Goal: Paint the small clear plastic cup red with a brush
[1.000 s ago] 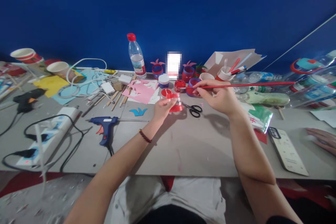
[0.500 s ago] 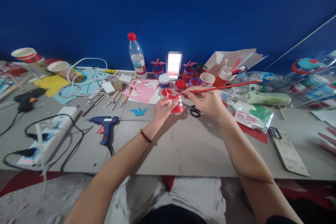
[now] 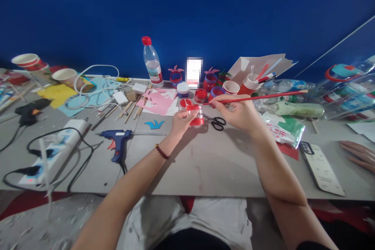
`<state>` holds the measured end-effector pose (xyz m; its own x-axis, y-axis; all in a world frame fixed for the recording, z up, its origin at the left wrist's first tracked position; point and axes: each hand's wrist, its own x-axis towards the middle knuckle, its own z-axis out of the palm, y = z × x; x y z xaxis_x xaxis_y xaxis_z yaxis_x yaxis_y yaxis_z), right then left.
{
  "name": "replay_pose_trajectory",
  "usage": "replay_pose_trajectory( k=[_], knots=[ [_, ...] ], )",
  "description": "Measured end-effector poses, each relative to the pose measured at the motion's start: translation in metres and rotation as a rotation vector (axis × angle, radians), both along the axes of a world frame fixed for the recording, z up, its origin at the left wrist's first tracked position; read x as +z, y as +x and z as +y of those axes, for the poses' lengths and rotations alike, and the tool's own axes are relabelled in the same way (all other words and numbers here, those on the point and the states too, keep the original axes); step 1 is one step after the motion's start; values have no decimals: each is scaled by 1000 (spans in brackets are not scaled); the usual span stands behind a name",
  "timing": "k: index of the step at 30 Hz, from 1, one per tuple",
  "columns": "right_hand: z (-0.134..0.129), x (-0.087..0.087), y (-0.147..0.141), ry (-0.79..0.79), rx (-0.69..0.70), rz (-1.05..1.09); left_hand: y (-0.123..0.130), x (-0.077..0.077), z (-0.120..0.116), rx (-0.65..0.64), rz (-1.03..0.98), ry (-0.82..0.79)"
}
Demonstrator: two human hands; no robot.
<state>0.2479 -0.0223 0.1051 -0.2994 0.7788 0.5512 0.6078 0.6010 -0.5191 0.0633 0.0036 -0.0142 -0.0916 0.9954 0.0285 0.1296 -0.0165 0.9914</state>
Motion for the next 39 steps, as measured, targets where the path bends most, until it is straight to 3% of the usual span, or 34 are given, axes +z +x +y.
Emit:
replay_pose_trajectory(
  k=[7, 15, 24, 39],
  knots=[
    [4, -2, 7, 1, -29, 77, 2, 4, -3, -8, -75, -67],
    [6, -17, -9, -100, 79, 103, 0, 2, -1, -16, -13, 1],
    [1, -5, -6, -85, 50, 55, 0, 1, 0, -20, -148, -106],
    [4, -2, 9, -56, -18, 100, 0, 1, 0, -13, -105, -101]
  ],
)
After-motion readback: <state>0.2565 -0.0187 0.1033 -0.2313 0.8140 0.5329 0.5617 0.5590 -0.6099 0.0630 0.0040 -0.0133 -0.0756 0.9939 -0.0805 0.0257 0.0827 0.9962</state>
